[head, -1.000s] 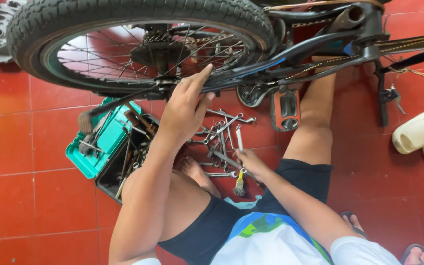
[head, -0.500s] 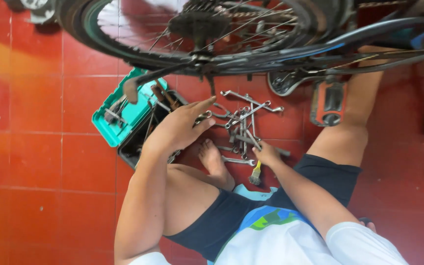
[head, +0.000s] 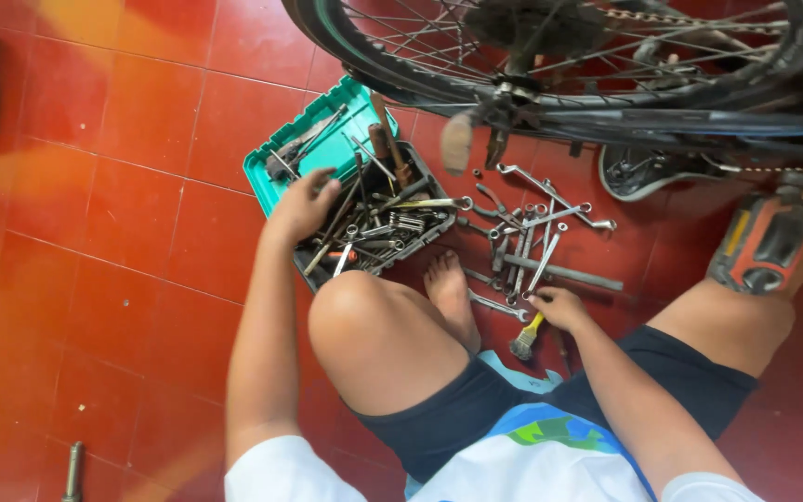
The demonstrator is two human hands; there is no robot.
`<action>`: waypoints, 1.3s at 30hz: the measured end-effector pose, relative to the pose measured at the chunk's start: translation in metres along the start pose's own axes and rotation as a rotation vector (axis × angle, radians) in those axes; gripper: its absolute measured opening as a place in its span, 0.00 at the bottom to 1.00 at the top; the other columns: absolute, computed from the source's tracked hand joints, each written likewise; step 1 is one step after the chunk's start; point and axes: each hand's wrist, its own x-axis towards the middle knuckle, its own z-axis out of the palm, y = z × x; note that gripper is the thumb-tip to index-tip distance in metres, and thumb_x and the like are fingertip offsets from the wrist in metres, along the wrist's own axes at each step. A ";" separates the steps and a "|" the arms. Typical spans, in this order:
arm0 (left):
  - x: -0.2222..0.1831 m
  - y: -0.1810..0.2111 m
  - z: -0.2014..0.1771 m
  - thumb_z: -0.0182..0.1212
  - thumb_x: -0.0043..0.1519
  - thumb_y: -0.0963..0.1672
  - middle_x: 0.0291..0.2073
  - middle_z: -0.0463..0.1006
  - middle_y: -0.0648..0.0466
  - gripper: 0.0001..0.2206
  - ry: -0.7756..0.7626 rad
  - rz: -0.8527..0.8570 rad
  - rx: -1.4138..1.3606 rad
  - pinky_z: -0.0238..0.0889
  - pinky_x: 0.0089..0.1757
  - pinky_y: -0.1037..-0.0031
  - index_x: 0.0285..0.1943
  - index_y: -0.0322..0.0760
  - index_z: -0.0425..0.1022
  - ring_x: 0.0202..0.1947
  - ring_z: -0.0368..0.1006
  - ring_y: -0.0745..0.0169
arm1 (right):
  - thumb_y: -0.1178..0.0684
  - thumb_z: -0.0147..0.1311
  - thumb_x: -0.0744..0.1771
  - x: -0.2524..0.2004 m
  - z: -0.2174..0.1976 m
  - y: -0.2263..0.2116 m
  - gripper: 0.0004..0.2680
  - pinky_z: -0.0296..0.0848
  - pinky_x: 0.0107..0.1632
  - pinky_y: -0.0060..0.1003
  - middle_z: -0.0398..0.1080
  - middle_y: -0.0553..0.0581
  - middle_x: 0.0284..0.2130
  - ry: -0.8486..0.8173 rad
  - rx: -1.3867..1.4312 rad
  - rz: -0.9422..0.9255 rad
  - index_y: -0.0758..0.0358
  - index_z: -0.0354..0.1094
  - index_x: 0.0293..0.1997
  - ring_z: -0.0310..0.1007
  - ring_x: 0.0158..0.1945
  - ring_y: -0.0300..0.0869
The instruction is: Repairing the rear wheel and chain assembly of a bicycle using various hand tools.
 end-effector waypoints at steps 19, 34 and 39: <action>0.053 -0.141 0.195 0.51 0.69 0.54 0.50 0.78 0.56 0.15 0.328 -0.436 0.237 0.65 0.52 0.57 0.60 0.56 0.75 0.56 0.69 0.51 | 0.33 0.53 0.66 0.027 0.008 0.023 0.16 0.72 0.61 0.45 0.80 0.53 0.50 -0.059 -0.100 0.114 0.37 0.77 0.57 0.73 0.62 0.48; -0.021 -0.108 0.252 0.42 0.71 0.58 0.36 0.84 0.52 0.19 0.263 -0.270 0.135 0.67 0.49 0.60 0.54 0.58 0.80 0.43 0.81 0.50 | 0.52 0.50 0.66 0.005 -0.005 0.035 0.19 0.65 0.66 0.52 0.72 0.63 0.59 -0.091 0.042 0.004 0.54 0.71 0.65 0.66 0.66 0.55; -0.012 -0.119 0.260 0.40 0.68 0.61 0.31 0.84 0.54 0.22 0.164 -0.317 0.128 0.67 0.46 0.63 0.44 0.62 0.82 0.43 0.82 0.52 | 0.53 0.51 0.66 -0.011 -0.005 0.023 0.18 0.67 0.63 0.52 0.72 0.65 0.58 -0.086 0.132 -0.019 0.56 0.71 0.64 0.68 0.64 0.56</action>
